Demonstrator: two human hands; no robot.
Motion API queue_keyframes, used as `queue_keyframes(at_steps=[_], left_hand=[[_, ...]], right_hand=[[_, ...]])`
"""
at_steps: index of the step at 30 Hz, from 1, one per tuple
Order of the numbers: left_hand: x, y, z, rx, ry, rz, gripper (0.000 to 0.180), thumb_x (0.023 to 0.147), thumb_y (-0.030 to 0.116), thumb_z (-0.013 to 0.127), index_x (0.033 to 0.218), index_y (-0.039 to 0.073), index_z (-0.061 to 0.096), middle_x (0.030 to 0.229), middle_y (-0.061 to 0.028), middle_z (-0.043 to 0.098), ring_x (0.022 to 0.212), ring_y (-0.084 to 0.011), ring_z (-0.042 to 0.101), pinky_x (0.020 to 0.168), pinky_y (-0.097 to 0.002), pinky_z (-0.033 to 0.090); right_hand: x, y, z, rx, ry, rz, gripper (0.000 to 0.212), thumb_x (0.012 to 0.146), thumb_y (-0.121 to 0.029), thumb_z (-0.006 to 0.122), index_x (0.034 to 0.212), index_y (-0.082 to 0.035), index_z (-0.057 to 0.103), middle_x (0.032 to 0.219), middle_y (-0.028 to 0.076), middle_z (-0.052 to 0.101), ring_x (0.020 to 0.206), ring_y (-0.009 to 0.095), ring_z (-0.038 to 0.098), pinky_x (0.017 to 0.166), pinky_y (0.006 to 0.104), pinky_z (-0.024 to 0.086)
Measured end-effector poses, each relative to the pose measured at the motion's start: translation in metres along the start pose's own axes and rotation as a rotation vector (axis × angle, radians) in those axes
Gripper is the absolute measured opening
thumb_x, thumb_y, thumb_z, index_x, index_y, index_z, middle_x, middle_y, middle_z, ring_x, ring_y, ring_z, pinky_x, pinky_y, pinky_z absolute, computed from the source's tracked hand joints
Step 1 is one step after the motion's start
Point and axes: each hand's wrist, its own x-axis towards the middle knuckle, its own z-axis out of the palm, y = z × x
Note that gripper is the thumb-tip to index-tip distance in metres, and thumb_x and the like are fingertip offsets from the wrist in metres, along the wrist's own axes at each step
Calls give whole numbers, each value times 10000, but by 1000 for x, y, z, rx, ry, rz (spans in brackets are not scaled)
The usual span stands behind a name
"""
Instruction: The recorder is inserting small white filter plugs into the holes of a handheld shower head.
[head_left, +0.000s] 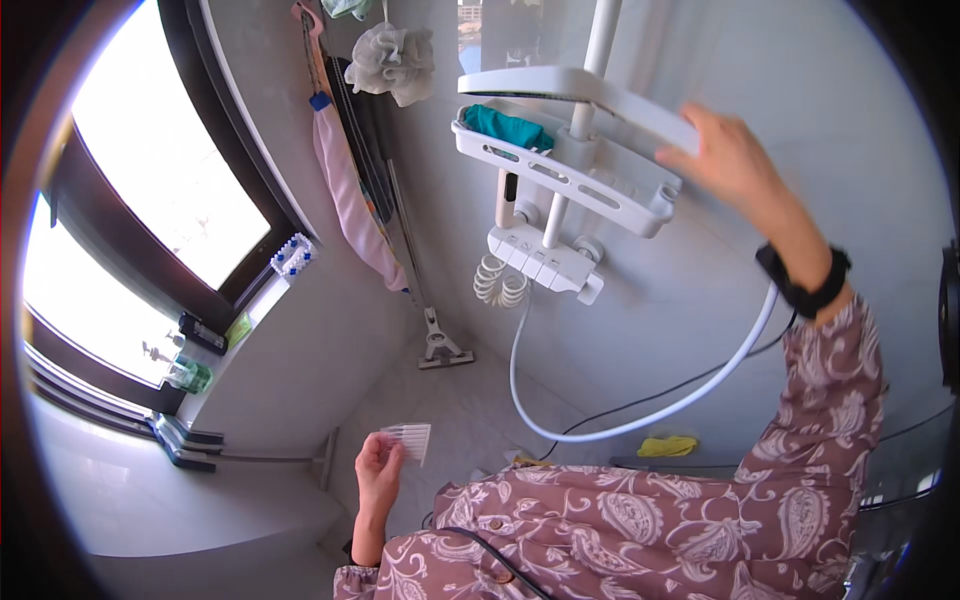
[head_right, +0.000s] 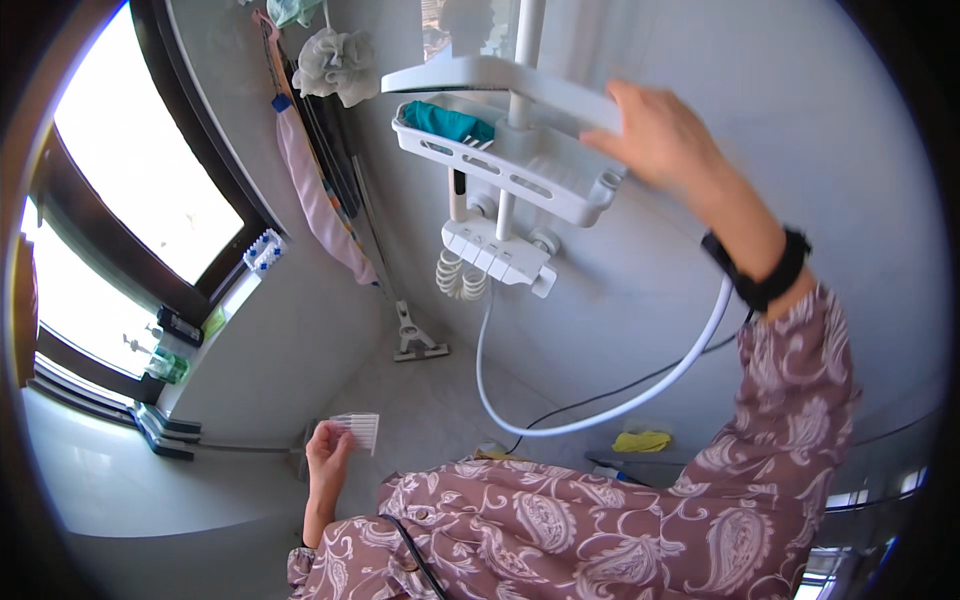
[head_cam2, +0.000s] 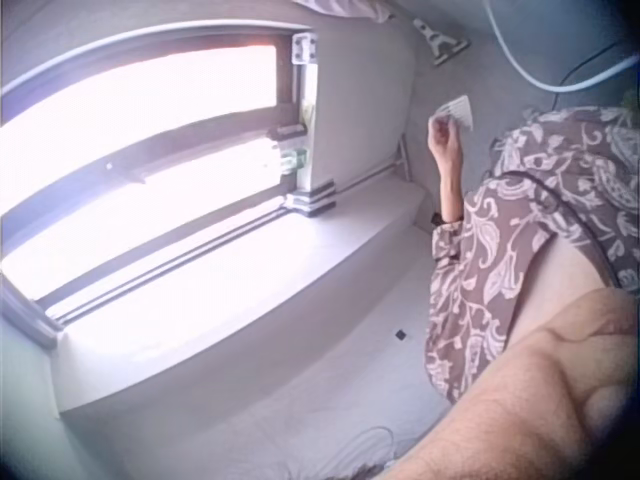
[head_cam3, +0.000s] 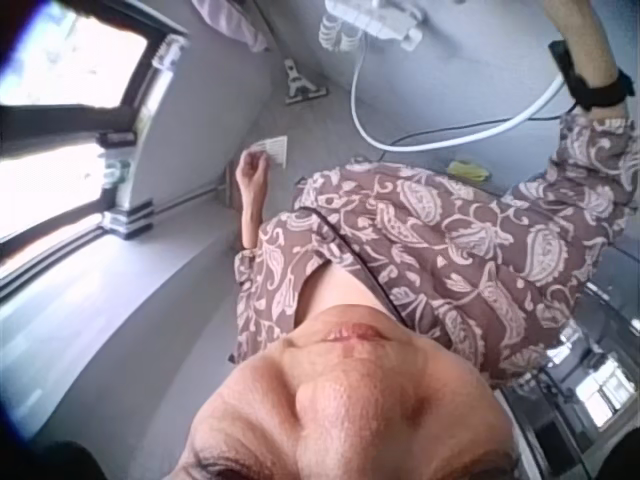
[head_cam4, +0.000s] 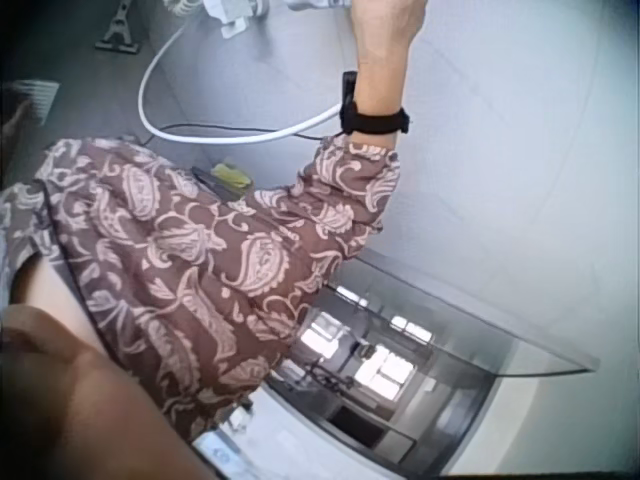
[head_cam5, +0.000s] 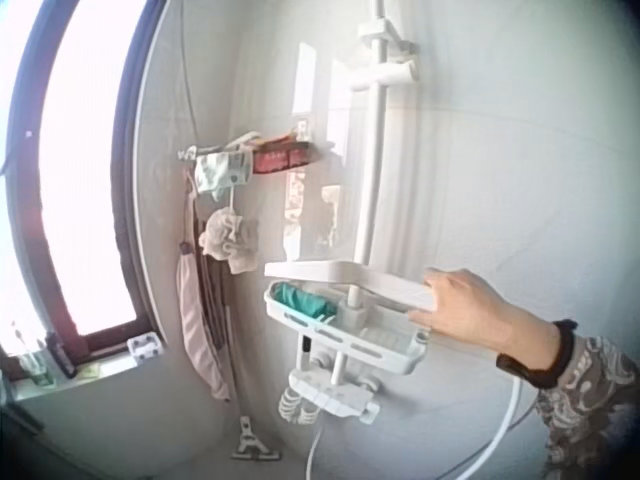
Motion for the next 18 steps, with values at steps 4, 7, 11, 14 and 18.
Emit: queue_keyframes(at_steps=[4, 7, 11, 14, 18], left_hand=[[1, 25, 2, 101, -81, 61, 56, 824, 13, 580, 856, -2, 537, 766, 7, 562, 727, -58, 518, 670, -208, 430], [16, 97, 19, 205, -145, 326, 70, 795, -23, 597, 841, -10, 546, 748, -40, 575, 714, -89, 539, 659, -224, 438], [47, 195, 64, 328, -129, 764, 112, 788, -34, 606, 891, -17, 564, 771, -98, 607, 689, -156, 603, 640, -253, 470], [93, 245, 131, 409, -16, 1099, 150, 786, -14, 601, 929, 27, 579, 809, -99, 600, 718, -266, 604, 640, -304, 484], [149, 268, 213, 541, -46, 1377, 187, 772, -7, 576, 934, 76, 619, 869, -71, 607, 840, -291, 567, 720, -374, 460]], right_hand=[[-60, -30, 45, 401, -11, -8, 404, 764, -229, 662, 1035, 15, 487, 852, 237, 613, 814, 393, 603, 709, 433, 481], [-92, -63, 97, 488, -72, -27, 419, 768, -236, 665, 1049, 7, 471, 826, 233, 609, 781, 393, 606, 677, 457, 482], [-113, -86, 169, 653, -270, 92, 392, 769, -250, 659, 1017, -5, 479, 830, 238, 605, 777, 407, 599, 667, 450, 477], [-126, -89, 224, 700, -311, 68, 364, 747, -213, 676, 967, -3, 475, 738, 207, 614, 717, 391, 609, 610, 460, 483], [-135, -94, 254, 765, -416, 67, 345, 726, -192, 688, 941, -15, 484, 761, 210, 617, 745, 391, 609, 640, 456, 485]])
